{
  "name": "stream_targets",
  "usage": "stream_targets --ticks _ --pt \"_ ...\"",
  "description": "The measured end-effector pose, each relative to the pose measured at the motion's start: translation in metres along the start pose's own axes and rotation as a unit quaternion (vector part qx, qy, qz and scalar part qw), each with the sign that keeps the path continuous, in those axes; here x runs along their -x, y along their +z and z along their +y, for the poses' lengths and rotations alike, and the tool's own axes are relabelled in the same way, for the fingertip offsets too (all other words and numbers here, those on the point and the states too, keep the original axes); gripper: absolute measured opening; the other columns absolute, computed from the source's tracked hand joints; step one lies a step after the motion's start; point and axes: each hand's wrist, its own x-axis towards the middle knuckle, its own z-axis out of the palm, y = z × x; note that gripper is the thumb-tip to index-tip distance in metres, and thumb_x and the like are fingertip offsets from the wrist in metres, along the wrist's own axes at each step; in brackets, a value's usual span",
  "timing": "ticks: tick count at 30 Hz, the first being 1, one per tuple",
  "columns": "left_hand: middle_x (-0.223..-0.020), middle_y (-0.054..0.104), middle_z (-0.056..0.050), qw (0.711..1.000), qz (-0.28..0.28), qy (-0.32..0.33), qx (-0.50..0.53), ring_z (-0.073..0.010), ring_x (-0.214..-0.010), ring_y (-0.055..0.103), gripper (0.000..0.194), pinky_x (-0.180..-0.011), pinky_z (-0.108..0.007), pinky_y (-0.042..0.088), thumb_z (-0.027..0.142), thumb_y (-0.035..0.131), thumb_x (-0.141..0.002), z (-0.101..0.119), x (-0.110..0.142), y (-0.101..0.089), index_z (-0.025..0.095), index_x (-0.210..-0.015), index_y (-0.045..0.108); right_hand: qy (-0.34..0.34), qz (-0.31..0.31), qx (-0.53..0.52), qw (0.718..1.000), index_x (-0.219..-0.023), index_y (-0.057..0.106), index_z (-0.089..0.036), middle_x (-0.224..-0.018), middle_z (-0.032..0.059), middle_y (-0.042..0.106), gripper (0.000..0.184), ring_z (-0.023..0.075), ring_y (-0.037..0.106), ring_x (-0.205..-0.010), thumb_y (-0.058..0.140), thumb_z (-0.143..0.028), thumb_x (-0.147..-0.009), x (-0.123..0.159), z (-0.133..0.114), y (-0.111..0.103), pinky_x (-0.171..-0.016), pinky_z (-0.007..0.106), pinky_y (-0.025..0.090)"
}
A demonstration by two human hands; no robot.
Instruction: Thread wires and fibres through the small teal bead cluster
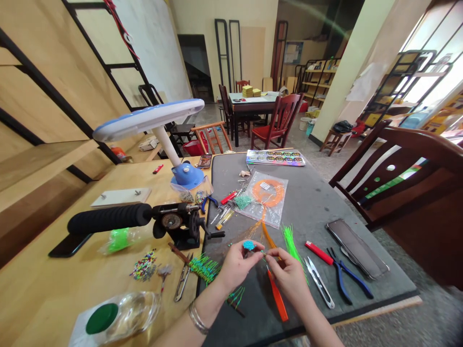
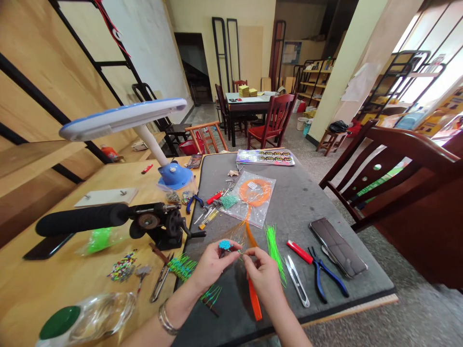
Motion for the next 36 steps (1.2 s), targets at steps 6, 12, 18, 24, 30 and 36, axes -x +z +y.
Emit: stream_targets --ticks 6,12,18,24,30,36 --pt "-0.078 0.066 -0.004 0.996 -0.038 0.039 -0.067 -0.0156 -0.071 0.057 0.011 -0.068 -0.025 0.044 0.019 0.061 -0.075 0.008 0.005 -0.001 0.014 -0.083 0.066 -0.039 0.012 0.039 0.998 -0.074 0.06 -0.018 -0.063 -0.0003 0.057 0.023 0.0129 0.049 -0.054 0.055 -0.039 -0.082 0.003 -0.005 -0.004 -0.05 0.022 0.036" --pt "-0.076 0.064 -0.004 0.996 -0.067 0.015 -0.051 -0.0153 -0.07 0.056 0.014 -0.068 -0.025 0.044 0.025 0.063 -0.075 0.009 0.005 0.0 0.014 -0.083 0.065 -0.082 0.001 0.083 0.993 -0.074 0.057 -0.019 -0.062 -0.001 0.055 0.022 0.0132 0.05 -0.056 0.051 -0.037 -0.085 0.009 -0.012 -0.008 -0.053 0.022 0.037" --pt "-0.076 0.065 -0.005 0.996 -0.082 0.011 -0.044 -0.0167 -0.072 0.057 0.012 -0.07 -0.026 0.044 0.025 0.064 -0.074 0.01 0.005 -0.001 0.014 -0.08 0.066 -0.107 0.008 0.123 0.987 -0.072 0.059 -0.02 -0.062 0.0002 0.058 0.02 0.0148 0.052 -0.056 0.053 -0.035 -0.083 0.011 -0.02 -0.015 -0.054 0.023 0.037" --pt "-0.07 0.064 -0.003 0.997 -0.078 0.003 0.011 -0.0154 -0.069 0.057 0.006 -0.068 -0.024 0.042 0.021 0.06 -0.075 0.011 0.004 -0.001 0.015 -0.073 0.062 -0.104 0.02 0.121 0.987 -0.074 0.061 -0.021 -0.063 0.0021 0.061 0.022 0.0165 0.053 -0.057 0.053 -0.039 -0.084 0.01 -0.016 -0.021 -0.055 0.025 0.039" --pt "-0.062 0.06 0.0 0.998 -0.067 0.001 -0.005 -0.0136 -0.062 0.054 0.009 -0.064 -0.023 0.041 0.017 0.057 -0.074 0.007 0.003 -0.002 0.016 -0.065 0.058 -0.099 0.039 0.135 0.985 -0.076 0.06 -0.021 -0.067 0.0019 0.061 0.022 0.0165 0.055 -0.061 0.052 -0.039 -0.086 0.008 -0.005 -0.031 -0.058 0.025 0.04" --pt "-0.062 0.059 -0.001 0.999 -0.009 0.038 -0.032 -0.0137 -0.062 0.053 0.009 -0.061 -0.023 0.04 0.017 0.058 -0.073 0.007 0.004 0.003 0.015 -0.064 0.06 -0.059 0.046 0.103 0.992 -0.076 0.061 -0.02 -0.064 0.0016 0.06 0.028 0.0165 0.054 -0.058 0.053 -0.045 -0.084 0.008 0.003 -0.025 -0.055 0.025 0.039"
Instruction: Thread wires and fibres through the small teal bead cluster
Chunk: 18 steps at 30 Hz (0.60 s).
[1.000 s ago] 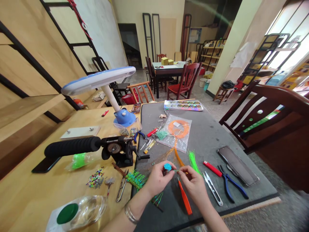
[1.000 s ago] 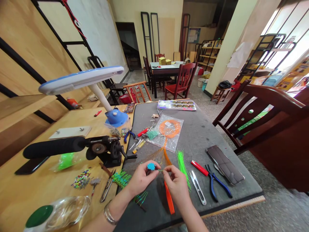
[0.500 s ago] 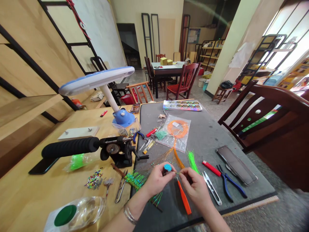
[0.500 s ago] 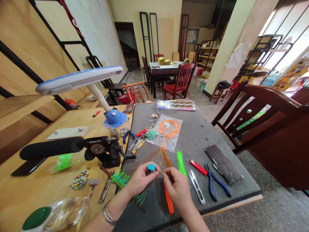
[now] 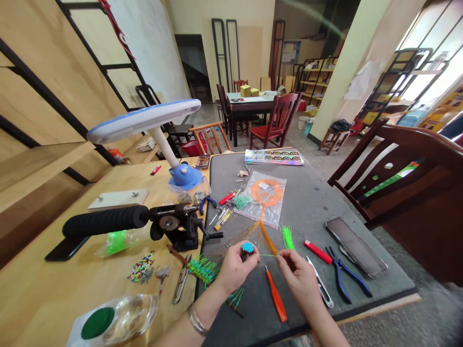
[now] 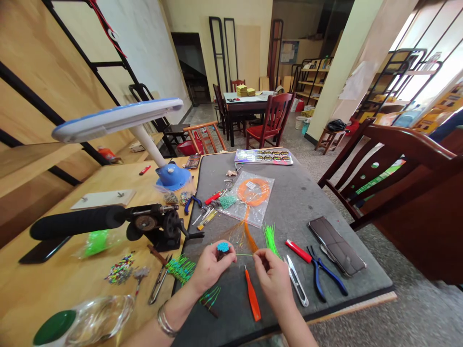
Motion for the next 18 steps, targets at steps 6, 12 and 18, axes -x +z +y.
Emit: stream_targets --ticks 6,12,18 --pt "-0.066 0.062 -0.002 0.998 0.021 0.04 -0.054 -0.0139 -0.06 0.053 0.009 -0.057 -0.023 0.039 0.022 0.06 -0.076 -0.004 0.007 0.009 0.016 -0.073 0.064 0.089 -0.037 -0.121 0.988 -0.068 0.06 -0.019 -0.057 0.0003 0.059 0.041 0.0126 0.049 -0.045 0.059 -0.059 -0.075 0.001 -0.012 0.016 -0.045 0.024 0.038" --pt "-0.074 0.068 -0.006 0.988 -0.018 0.095 -0.121 -0.0178 -0.07 0.06 0.012 -0.066 -0.026 0.044 0.024 0.059 -0.08 -0.002 0.009 0.005 0.018 -0.077 0.069 0.168 -0.084 -0.196 0.962 -0.064 0.059 -0.018 -0.055 0.0004 0.062 0.046 0.0093 0.046 -0.036 0.064 -0.064 -0.065 -0.002 -0.019 0.015 -0.035 0.021 0.03" --pt "-0.079 0.068 -0.007 0.961 -0.07 0.16 -0.215 -0.0189 -0.076 0.061 0.015 -0.069 -0.027 0.043 0.018 0.053 -0.083 -0.005 0.01 0.002 0.019 -0.085 0.068 0.184 -0.095 -0.199 0.958 -0.059 0.059 -0.018 -0.05 -0.0015 0.06 0.045 0.0076 0.043 -0.033 0.064 -0.062 -0.065 -0.004 -0.022 0.012 -0.034 0.02 0.026"
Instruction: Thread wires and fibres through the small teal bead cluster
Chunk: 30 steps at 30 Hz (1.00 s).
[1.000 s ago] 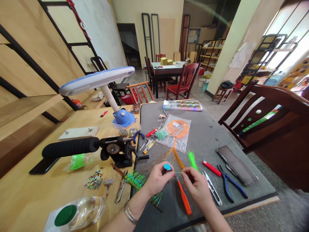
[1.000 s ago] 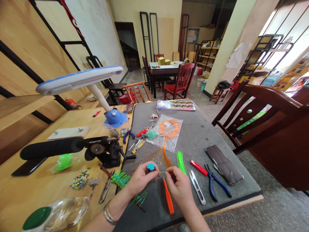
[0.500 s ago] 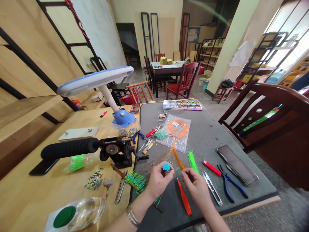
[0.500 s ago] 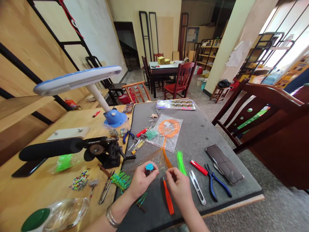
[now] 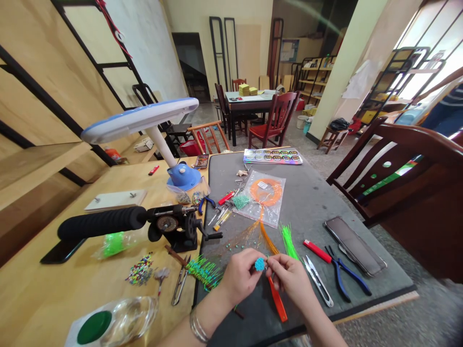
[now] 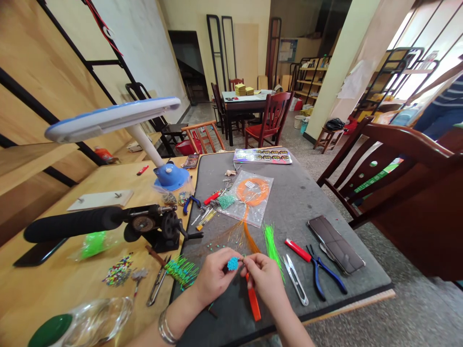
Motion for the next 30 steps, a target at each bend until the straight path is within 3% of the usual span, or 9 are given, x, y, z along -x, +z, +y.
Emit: stream_targets --ticks 4,7,11,14,16,25,30 --pt "-0.076 0.065 -0.007 0.999 -0.003 0.03 -0.045 -0.0184 -0.072 0.058 0.011 -0.066 -0.026 0.041 0.021 0.055 -0.082 -0.002 0.003 0.003 0.019 -0.083 0.066 -0.013 -0.012 0.017 1.0 -0.055 0.058 -0.019 -0.042 -0.0039 0.054 0.045 0.0074 0.041 -0.03 0.061 -0.061 -0.068 0.003 -0.006 0.002 -0.034 0.02 0.025" --pt "-0.073 0.063 -0.005 0.999 0.026 0.015 -0.012 -0.0175 -0.071 0.056 0.008 -0.065 -0.025 0.04 0.022 0.058 -0.079 -0.002 0.003 0.005 0.02 -0.077 0.066 -0.015 -0.027 0.021 0.999 -0.055 0.058 -0.018 -0.044 -0.0028 0.056 0.047 0.0081 0.043 -0.031 0.059 -0.063 -0.069 0.005 -0.009 0.003 -0.034 0.02 0.026" --pt "-0.066 0.058 -0.002 0.979 0.088 -0.118 0.138 -0.0144 -0.063 0.051 0.012 -0.06 -0.023 0.038 0.025 0.057 -0.079 -0.004 -0.002 0.011 0.017 -0.071 0.062 -0.011 -0.039 0.016 0.999 -0.066 0.062 -0.017 -0.056 0.0011 0.064 0.048 0.0086 0.046 -0.034 0.057 -0.064 -0.07 0.005 -0.004 0.0 -0.035 0.02 0.029" --pt "-0.057 0.049 0.004 0.93 0.08 -0.223 0.283 -0.0092 -0.049 0.04 0.017 -0.049 -0.021 0.033 0.031 0.058 -0.077 -0.008 -0.005 0.016 0.016 -0.069 0.057 -0.067 0.024 0.058 0.996 -0.073 0.064 -0.017 -0.06 0.0021 0.064 0.041 0.0113 0.05 -0.043 0.059 -0.058 -0.073 0.002 0.003 -0.003 -0.042 0.023 0.037" --pt "-0.055 0.045 0.006 0.905 0.059 -0.254 0.335 -0.0064 -0.044 0.033 0.02 -0.044 -0.02 0.026 0.034 0.06 -0.076 -0.01 -0.005 0.018 0.016 -0.069 0.055 -0.105 0.045 0.075 0.991 -0.078 0.065 -0.018 -0.066 0.0028 0.064 0.035 0.0137 0.053 -0.051 0.062 -0.052 -0.074 0.0 0.007 -0.003 -0.048 0.024 0.041" --pt "-0.054 0.042 0.008 0.872 0.022 -0.277 0.402 -0.0036 -0.041 0.026 0.025 -0.041 -0.019 0.018 0.037 0.063 -0.074 -0.01 -0.004 0.017 0.016 -0.069 0.052 -0.093 0.029 0.028 0.995 -0.066 0.054 -0.02 -0.054 -0.0049 0.05 0.031 0.0102 0.047 -0.045 0.062 -0.048 -0.076 -0.004 0.007 0.009 -0.045 0.022 0.036" --pt "-0.052 0.04 0.008 0.883 0.033 -0.268 0.383 -0.0042 -0.043 0.028 0.028 -0.041 -0.018 0.019 0.04 0.065 -0.073 -0.01 -0.003 0.017 0.015 -0.07 0.053 -0.075 0.002 -0.002 0.997 -0.073 0.055 -0.02 -0.058 -0.0045 0.053 0.031 0.0099 0.049 -0.046 0.062 -0.05 -0.075 -0.002 0.004 0.009 -0.042 0.021 0.036"
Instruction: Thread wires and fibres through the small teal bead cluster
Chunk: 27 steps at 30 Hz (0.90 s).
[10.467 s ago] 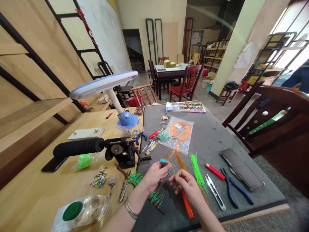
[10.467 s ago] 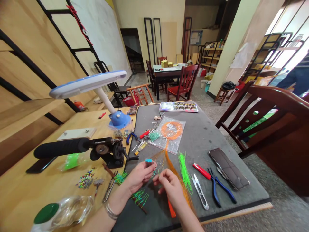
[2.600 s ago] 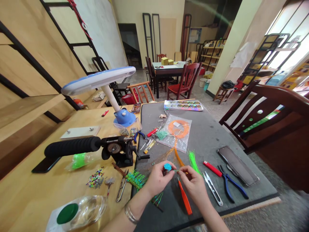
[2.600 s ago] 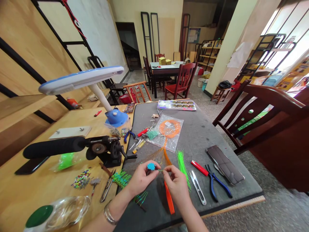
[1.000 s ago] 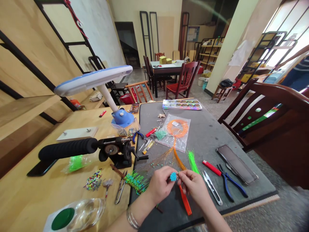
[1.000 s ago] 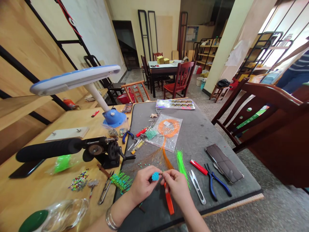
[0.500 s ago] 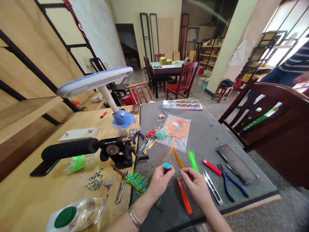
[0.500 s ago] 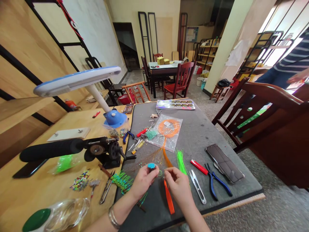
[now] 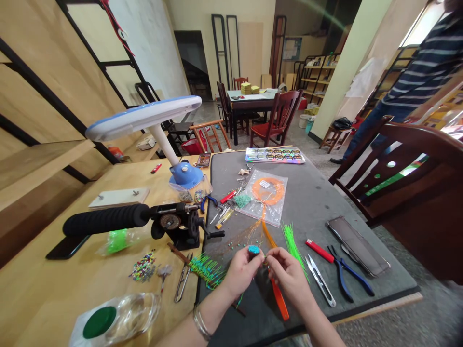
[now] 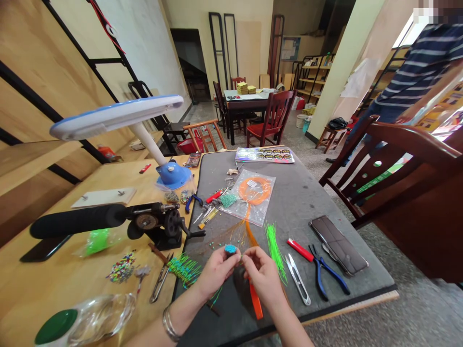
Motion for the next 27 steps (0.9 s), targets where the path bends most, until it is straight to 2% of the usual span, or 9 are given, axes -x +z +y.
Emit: stream_targets --ticks 7,13,17,20,22,24,27 --pt "-0.058 0.046 0.007 0.99 -0.053 -0.089 0.093 0.0 -0.036 0.024 0.03 -0.037 -0.018 0.01 0.041 0.068 -0.07 0.0074 0.0018 0.0001 0.015 -0.071 0.051 0.01 -0.013 -0.007 1.0 -0.072 0.051 -0.02 -0.056 -0.0059 0.052 0.03 0.0093 0.049 -0.045 0.061 -0.048 -0.075 -0.0006 0.0043 -0.0005 -0.041 0.019 0.036" --pt "-0.054 0.042 0.008 0.994 -0.056 -0.052 0.079 0.0001 -0.037 0.025 0.034 -0.037 -0.018 0.012 0.043 0.07 -0.069 0.0091 0.0038 0.0034 0.014 -0.069 0.052 0.013 -0.008 -0.002 1.0 -0.069 0.048 -0.02 -0.054 -0.0063 0.051 0.026 0.0084 0.049 -0.043 0.06 -0.042 -0.076 -0.0028 0.0074 -0.002 -0.041 0.019 0.036" --pt "-0.058 0.045 0.007 0.991 -0.063 -0.07 0.097 0.0004 -0.036 0.024 0.031 -0.036 -0.018 0.01 0.041 0.069 -0.07 0.0066 0.0029 0.0016 0.015 -0.072 0.052 0.02 -0.026 -0.021 0.999 -0.072 0.049 -0.019 -0.058 -0.0055 0.054 0.024 0.0087 0.05 -0.045 0.059 -0.041 -0.076 -0.0024 0.0078 -0.0018 -0.041 0.018 0.036" --pt "-0.057 0.044 0.007 0.992 -0.065 -0.071 0.077 -0.0006 -0.036 0.023 0.03 -0.037 -0.018 0.011 0.041 0.066 -0.072 0.0039 0.0023 0.0012 0.015 -0.072 0.051 0.026 -0.015 -0.021 0.999 -0.07 0.048 -0.02 -0.056 -0.0062 0.052 0.022 0.0089 0.049 -0.043 0.058 -0.039 -0.075 -0.0022 0.0075 -0.0007 -0.041 0.019 0.036" --pt "-0.056 0.042 0.007 0.998 -0.055 -0.036 0.024 -0.0029 -0.04 0.028 0.028 -0.039 -0.018 0.019 0.04 0.063 -0.076 0.0027 0.0027 0.0017 0.016 -0.071 0.051 0.022 0.007 -0.008 1.0 -0.067 0.046 -0.021 -0.052 -0.0069 0.05 0.019 0.009 0.047 -0.042 0.057 -0.035 -0.073 -0.0028 0.0074 0.0006 -0.041 0.019 0.035" --pt "-0.059 0.046 0.005 0.997 -0.042 0.031 -0.058 -0.0068 -0.049 0.038 0.023 -0.047 -0.019 0.03 0.035 0.06 -0.079 0.0021 0.004 0.0016 0.015 -0.071 0.053 0.015 0.026 0.012 0.999 -0.064 0.044 -0.021 -0.05 -0.0071 0.048 0.017 0.0094 0.046 -0.042 0.055 -0.032 -0.072 -0.0038 0.0076 0.0019 -0.041 0.02 0.035" --pt "-0.069 0.056 0.0 0.972 -0.032 0.131 -0.191 -0.0127 -0.066 0.049 0.014 -0.063 -0.024 0.038 0.025 0.054 -0.084 0.0024 0.0073 -0.0004 0.015 -0.074 0.056 -0.005 0.051 0.047 0.998 -0.06 0.043 -0.022 -0.048 -0.0075 0.045 0.014 0.0094 0.044 -0.043 0.053 -0.028 -0.068 -0.0052 0.0084 0.0032 -0.042 0.021 0.034"
